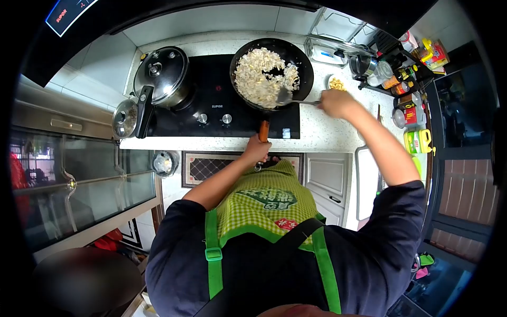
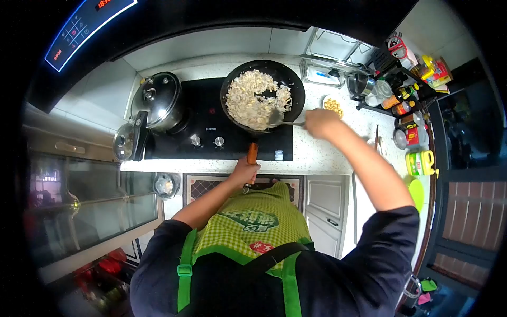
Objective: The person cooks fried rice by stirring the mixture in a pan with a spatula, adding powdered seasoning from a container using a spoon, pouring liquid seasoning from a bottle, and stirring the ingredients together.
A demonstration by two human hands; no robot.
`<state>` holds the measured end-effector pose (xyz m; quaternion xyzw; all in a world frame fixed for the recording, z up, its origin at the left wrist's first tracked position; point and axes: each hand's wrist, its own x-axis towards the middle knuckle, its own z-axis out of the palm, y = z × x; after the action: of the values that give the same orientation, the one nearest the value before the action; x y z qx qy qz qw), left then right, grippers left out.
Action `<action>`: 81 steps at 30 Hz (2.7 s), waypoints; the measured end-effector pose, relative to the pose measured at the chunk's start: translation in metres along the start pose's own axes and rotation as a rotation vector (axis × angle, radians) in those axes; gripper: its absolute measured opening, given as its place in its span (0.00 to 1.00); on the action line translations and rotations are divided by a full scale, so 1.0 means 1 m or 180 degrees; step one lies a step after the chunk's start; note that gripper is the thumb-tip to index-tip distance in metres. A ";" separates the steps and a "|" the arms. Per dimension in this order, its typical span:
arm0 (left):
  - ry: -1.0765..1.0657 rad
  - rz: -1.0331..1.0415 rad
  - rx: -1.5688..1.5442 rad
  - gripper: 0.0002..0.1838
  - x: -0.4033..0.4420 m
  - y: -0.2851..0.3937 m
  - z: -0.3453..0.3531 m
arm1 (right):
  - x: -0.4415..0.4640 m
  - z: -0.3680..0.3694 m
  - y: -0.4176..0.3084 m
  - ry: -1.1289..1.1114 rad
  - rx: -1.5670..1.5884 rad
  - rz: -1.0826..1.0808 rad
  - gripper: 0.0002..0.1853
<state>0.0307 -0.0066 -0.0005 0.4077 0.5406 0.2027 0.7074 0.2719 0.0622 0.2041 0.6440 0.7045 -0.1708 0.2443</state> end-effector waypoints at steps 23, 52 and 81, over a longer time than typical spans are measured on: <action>-0.0108 -0.0067 -0.0321 0.12 0.005 0.000 0.006 | 0.040 0.046 -0.039 0.0973 0.0328 0.0539 0.12; -0.0493 0.0250 -0.0233 0.11 0.023 0.005 -0.003 | 0.011 0.118 -0.053 0.2135 -0.0045 0.1425 0.24; -0.0874 -0.0495 -0.0507 0.36 0.000 0.021 -0.080 | -0.010 0.162 -0.077 0.2486 0.3374 0.0876 0.36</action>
<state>-0.0403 0.0340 0.0101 0.3311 0.4510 0.1319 0.8183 0.2162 -0.0451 0.0706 0.7753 0.4735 -0.2154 -0.3582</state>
